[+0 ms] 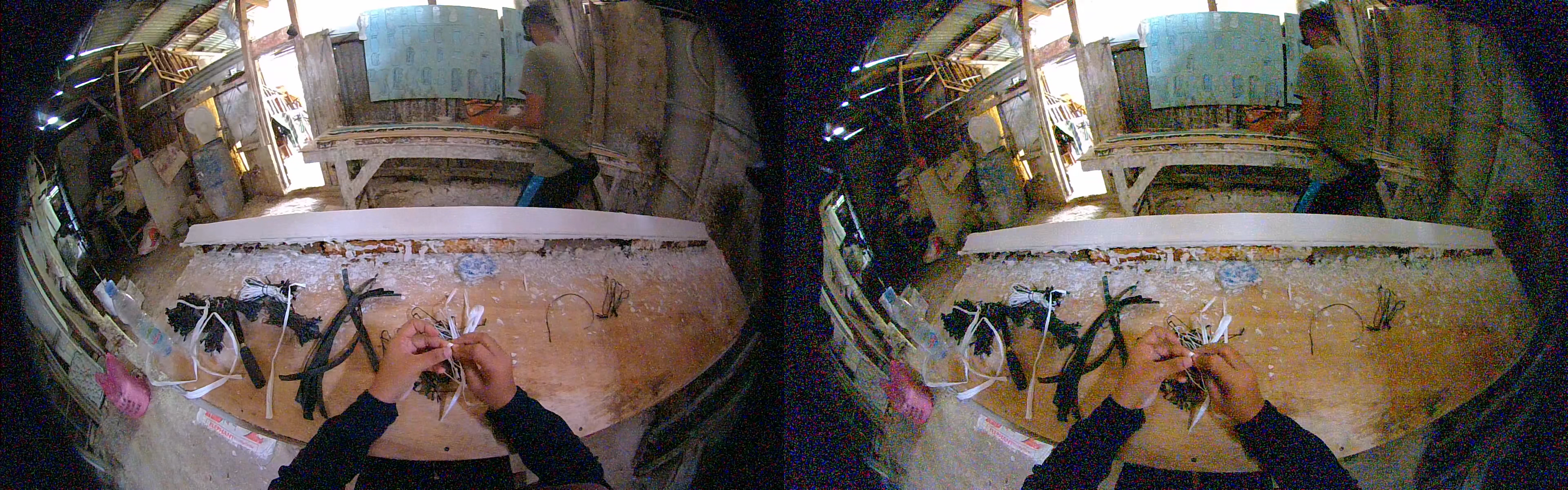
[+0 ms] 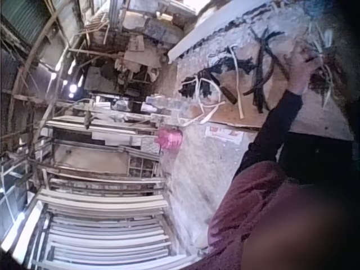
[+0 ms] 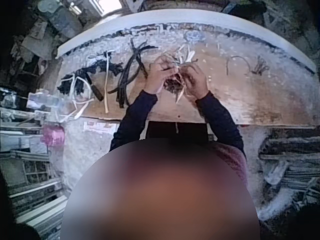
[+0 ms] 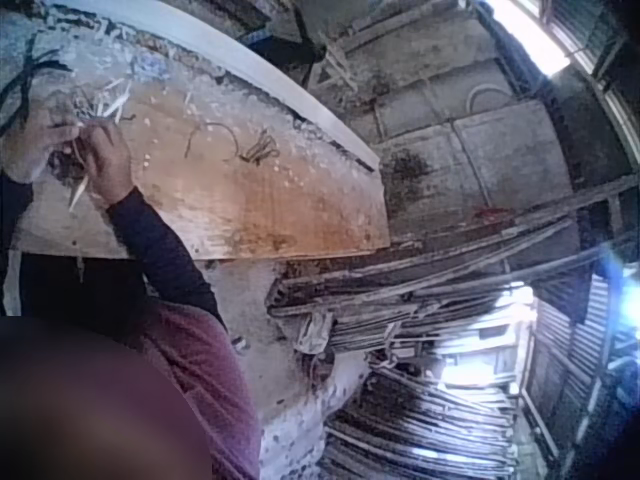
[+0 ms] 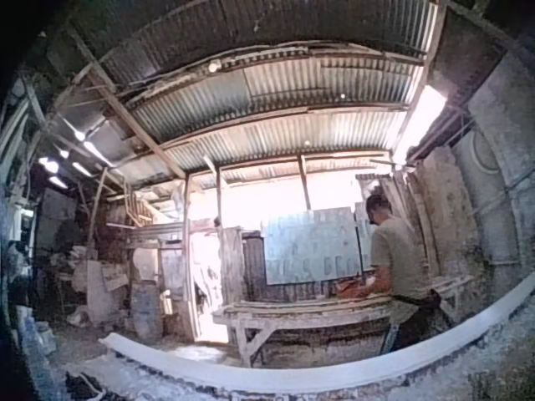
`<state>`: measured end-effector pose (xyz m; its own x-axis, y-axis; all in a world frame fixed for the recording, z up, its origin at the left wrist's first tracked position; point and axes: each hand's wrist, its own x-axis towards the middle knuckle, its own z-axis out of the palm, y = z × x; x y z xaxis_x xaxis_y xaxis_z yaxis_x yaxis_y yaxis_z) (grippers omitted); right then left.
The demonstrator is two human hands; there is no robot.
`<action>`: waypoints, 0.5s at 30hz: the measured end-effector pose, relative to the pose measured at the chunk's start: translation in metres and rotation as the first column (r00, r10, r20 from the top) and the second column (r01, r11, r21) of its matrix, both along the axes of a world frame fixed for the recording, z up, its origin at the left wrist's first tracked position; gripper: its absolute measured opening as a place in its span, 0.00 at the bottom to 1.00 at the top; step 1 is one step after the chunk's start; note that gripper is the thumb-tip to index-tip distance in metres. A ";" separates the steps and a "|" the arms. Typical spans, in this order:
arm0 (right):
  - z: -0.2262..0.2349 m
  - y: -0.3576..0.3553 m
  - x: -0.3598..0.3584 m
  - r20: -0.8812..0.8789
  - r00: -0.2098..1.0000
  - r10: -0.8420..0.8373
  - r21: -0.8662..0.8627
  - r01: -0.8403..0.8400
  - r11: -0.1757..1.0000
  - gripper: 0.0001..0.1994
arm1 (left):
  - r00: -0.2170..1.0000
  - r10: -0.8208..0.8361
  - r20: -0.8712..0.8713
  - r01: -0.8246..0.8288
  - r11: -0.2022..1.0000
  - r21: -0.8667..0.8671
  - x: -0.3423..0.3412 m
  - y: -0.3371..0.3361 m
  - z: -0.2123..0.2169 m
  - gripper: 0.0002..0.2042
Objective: The person repeatedly picks up white and black cable ties from a pile on a wooden table and ties them by hand. A second person works at a separate bench in the background, but the camera wearer focuses on the cable ties throughout the clip.
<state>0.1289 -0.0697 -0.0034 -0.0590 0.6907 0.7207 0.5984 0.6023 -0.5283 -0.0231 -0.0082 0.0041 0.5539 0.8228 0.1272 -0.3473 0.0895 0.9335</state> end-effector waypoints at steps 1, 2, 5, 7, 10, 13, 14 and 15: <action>0.000 0.000 0.000 -0.015 1.000 0.004 -0.018 -0.004 1.000 0.13 | 1.000 0.006 0.004 -0.006 1.000 0.003 0.001 -0.001 0.001 0.11; 0.000 0.000 0.001 -0.007 1.000 0.004 -0.012 -0.004 1.000 0.13 | 1.000 0.019 0.000 -0.019 1.000 0.009 0.001 -0.002 0.002 0.11; -0.001 0.000 0.001 0.009 1.000 0.018 -0.023 -0.018 1.000 0.13 | 0.998 0.033 -0.054 -0.032 0.999 0.013 0.000 -0.002 0.003 0.10; -0.001 0.001 0.000 0.015 0.999 0.038 -0.013 -0.037 0.999 0.12 | 0.997 0.010 -0.080 -0.011 1.000 -0.012 -0.001 0.000 0.003 0.09; -0.001 0.001 -0.003 -0.026 0.989 0.143 -0.039 -0.144 0.989 0.10 | 0.996 -0.048 -0.073 0.044 0.998 -0.053 -0.004 0.004 -0.001 0.08; 0.002 0.000 -0.002 0.016 0.989 0.149 -0.049 -0.148 0.988 0.07 | 0.992 -0.108 -0.065 0.106 0.994 -0.041 -0.006 0.010 -0.007 0.09; 0.004 0.000 -0.001 0.052 0.988 0.144 -0.057 -0.142 0.988 0.07 | 0.989 -0.129 -0.070 0.127 0.991 -0.042 -0.007 0.012 -0.009 0.09; 0.006 0.000 0.000 0.085 0.986 0.143 -0.068 -0.137 0.988 0.07 | 0.984 -0.140 -0.107 0.135 0.990 -0.048 -0.008 0.014 -0.010 0.10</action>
<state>0.1289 -0.0695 0.0022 -0.2207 0.7140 0.6644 0.5570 0.6515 -0.5150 -0.0311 0.0058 -0.0062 0.6708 0.7411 0.0275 -0.2244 0.1675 0.9600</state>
